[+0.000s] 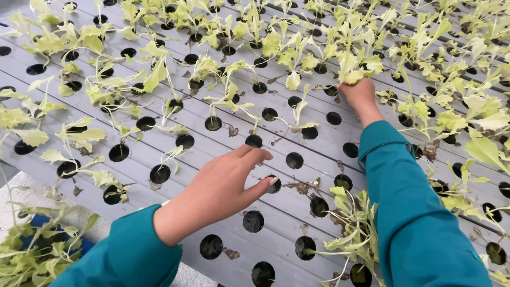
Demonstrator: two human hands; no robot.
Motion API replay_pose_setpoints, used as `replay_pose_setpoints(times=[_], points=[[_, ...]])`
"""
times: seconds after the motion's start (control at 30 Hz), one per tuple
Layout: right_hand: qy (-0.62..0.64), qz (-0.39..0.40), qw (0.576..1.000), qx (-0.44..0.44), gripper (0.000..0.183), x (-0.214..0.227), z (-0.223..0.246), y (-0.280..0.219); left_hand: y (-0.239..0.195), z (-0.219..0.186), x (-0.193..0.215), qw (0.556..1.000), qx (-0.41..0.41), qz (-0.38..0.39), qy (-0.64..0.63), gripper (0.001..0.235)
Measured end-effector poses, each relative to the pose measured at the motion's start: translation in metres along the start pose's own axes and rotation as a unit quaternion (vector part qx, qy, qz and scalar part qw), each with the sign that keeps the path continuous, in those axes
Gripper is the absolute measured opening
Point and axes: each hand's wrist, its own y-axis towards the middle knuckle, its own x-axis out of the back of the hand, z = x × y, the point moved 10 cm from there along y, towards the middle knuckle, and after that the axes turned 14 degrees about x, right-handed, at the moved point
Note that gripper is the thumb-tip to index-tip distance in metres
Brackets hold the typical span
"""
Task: The person harvests small leafy plants from a hydroponic tray by hand, pulling them from the holes and placing them onto a blue mat. The person continues to pull plants from the tray and arrange them on the mat throughout the video.
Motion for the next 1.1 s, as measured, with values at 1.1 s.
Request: replay_pose_setpoints(times=[1.1], points=[[0.064,0.181,0.972,0.134,0.019,0.085,0.230,-0.106,0.034,-0.033,0.027,0.963,-0.158,-0.215,-0.049,0.040]])
